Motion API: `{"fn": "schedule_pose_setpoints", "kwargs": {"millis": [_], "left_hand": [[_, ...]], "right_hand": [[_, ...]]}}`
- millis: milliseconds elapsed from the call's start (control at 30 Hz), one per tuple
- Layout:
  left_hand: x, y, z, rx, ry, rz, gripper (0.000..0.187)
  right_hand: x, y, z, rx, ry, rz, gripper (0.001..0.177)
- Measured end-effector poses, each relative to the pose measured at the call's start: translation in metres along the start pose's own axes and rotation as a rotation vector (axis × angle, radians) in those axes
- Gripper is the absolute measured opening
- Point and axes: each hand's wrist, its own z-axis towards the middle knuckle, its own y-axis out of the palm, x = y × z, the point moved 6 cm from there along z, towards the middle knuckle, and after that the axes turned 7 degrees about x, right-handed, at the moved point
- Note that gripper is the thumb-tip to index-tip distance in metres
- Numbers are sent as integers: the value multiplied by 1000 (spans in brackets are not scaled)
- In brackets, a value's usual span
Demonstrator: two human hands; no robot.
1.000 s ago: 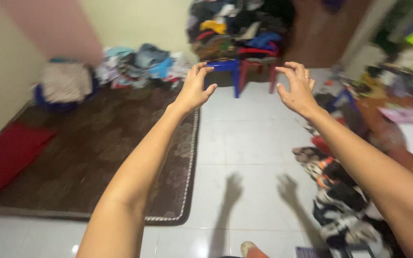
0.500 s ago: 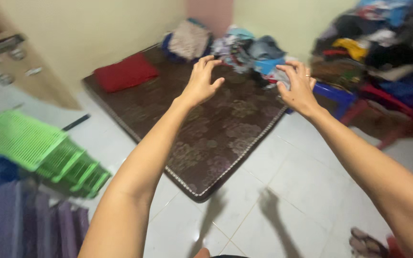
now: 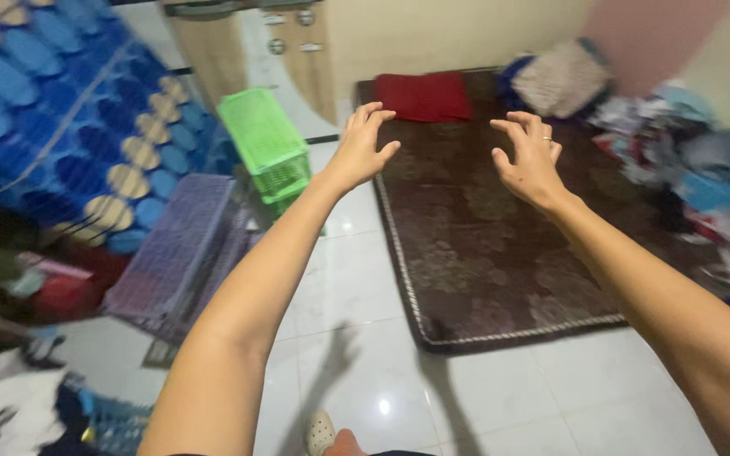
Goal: The person disassembles a stack of purple plastic trays by removing corner rods, then reassembles them by inserting the rods back into the corners. The person handles the trays and rods by hand, placing the rods on the floor between steps.
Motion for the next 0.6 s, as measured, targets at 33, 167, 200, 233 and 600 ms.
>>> {"fn": "schedule_pose_setpoints", "kwargs": {"millis": [33,167,200,233,600], "left_hand": [[-11,-16,-6,32,-6,24,54],[-64,-77,-29,86,-96,136,55],[-77,-93,-36,98,-98,157,56],[-89,-109,-43,109,-99,179,56],[-202,-279,-103,242,-131,424,56]], "right_hand": [[-11,15,10,-13,-28,22,48],[-63,76,48,-64,-113,94,49],[-77,90,56,-80,-127,124,49],[-91,104,64,-94,-139,155,49],[-241,253,123,-146,-280,346,49]]}}
